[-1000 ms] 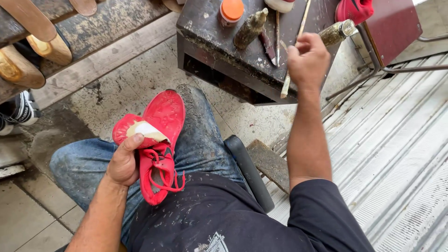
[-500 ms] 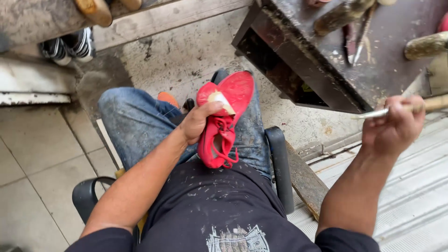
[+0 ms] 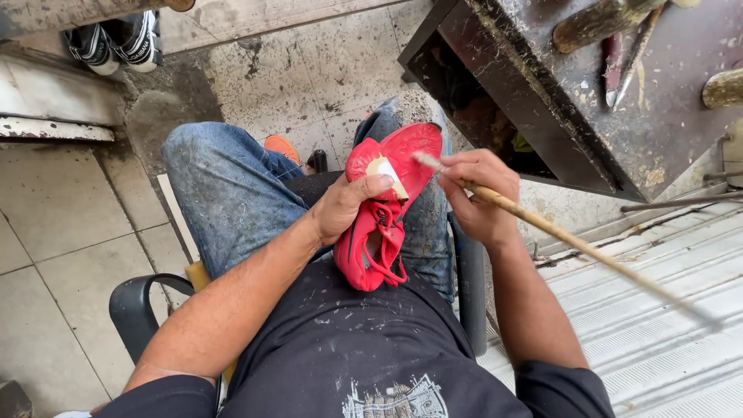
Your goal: Applying adhesive to the sole of a red sneaker using a wooden applicator stick
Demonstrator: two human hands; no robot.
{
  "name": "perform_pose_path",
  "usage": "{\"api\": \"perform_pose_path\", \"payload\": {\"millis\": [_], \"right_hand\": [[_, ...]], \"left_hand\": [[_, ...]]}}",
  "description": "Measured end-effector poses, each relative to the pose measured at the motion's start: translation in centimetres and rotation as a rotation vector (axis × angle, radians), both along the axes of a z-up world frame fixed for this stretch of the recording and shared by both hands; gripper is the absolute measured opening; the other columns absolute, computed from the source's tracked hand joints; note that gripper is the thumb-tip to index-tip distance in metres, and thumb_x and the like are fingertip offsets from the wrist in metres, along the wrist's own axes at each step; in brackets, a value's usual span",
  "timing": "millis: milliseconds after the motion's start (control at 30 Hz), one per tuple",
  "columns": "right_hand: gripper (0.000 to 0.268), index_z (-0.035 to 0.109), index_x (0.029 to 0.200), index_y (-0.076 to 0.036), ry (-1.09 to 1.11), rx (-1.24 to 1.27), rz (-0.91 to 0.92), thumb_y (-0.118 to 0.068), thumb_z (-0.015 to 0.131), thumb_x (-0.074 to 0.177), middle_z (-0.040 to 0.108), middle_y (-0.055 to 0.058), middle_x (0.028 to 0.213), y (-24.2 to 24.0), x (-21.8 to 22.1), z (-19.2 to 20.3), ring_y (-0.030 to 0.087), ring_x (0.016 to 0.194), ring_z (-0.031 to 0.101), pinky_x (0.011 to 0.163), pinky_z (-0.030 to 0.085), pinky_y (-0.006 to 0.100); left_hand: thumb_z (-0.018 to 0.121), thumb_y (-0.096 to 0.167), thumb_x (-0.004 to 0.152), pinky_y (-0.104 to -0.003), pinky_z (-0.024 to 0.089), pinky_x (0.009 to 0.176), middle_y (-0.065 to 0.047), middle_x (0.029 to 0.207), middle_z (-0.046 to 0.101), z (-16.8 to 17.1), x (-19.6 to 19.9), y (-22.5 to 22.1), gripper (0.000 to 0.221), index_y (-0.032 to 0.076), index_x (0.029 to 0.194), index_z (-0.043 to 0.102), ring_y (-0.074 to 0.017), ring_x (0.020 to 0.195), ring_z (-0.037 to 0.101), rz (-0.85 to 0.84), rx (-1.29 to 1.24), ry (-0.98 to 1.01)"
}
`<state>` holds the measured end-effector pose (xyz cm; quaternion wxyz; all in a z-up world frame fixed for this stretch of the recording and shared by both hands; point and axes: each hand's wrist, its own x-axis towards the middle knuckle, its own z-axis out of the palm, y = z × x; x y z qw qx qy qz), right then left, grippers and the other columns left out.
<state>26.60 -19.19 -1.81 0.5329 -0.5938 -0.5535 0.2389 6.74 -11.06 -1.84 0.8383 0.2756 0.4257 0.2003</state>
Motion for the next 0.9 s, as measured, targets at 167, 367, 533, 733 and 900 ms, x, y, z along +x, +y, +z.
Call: {"api": "perform_pose_path", "payload": {"millis": [167,367,533,733,900], "right_hand": [[0.013,0.078,0.085,-0.009,-0.154,0.081,0.065,0.001,0.085,0.082,0.077,0.016,0.092,0.1,-0.7,-0.9,0.035,0.081,0.075,0.072,0.059,0.042],[0.020,0.077,0.078,-0.013,-0.199,0.122,-0.012,0.006,0.080,0.084,0.076,0.015,0.089,1.0,-0.8,-0.9,0.033,0.076,0.073,0.069,0.059,0.041],[0.019,0.076,0.078,-0.009,-0.270,0.172,-0.038,0.010,0.078,0.083,0.076,0.016,0.090,1.7,-0.2,-0.6,0.035,0.076,0.074,0.067,0.058,0.042],[0.015,0.077,0.079,-0.006,-0.315,0.197,-0.149,0.008,0.081,0.082,0.075,0.016,0.091,1.1,0.3,-0.9,0.032,0.074,0.073,0.066,0.057,0.038],[0.012,0.079,0.080,-0.004,-0.312,0.239,-0.176,0.008,0.080,0.083,0.075,0.018,0.092,1.0,-0.6,-1.1,0.036,0.075,0.073,0.066,0.058,0.040]], "left_hand": [[0.086,0.026,0.075,-0.042,0.058,0.092,-0.015,0.090,0.073,2.1,0.0,0.3,0.035,0.005,0.100,0.074,-0.0243,0.092,0.072,-0.034,0.028,0.073],[0.087,0.029,0.077,-0.043,0.056,0.094,-0.014,0.093,0.072,0.9,0.0,0.0,0.037,0.007,0.104,0.075,-0.0244,0.095,0.071,-0.080,0.080,0.114],[0.085,0.033,0.077,-0.043,0.055,0.095,-0.015,0.093,0.072,0.4,-0.1,-0.1,0.038,0.007,0.103,0.074,-0.0256,0.097,0.070,-0.097,0.098,0.118],[0.085,0.033,0.078,-0.041,0.056,0.094,-0.014,0.091,0.074,-0.2,-0.4,0.0,0.035,0.008,0.101,0.075,-0.0248,0.096,0.071,-0.094,0.103,0.105],[0.084,0.034,0.079,-0.044,0.055,0.096,-0.015,0.093,0.073,0.0,-0.6,0.0,0.036,0.007,0.102,0.075,-0.0255,0.097,0.070,-0.108,0.114,0.115]]}}
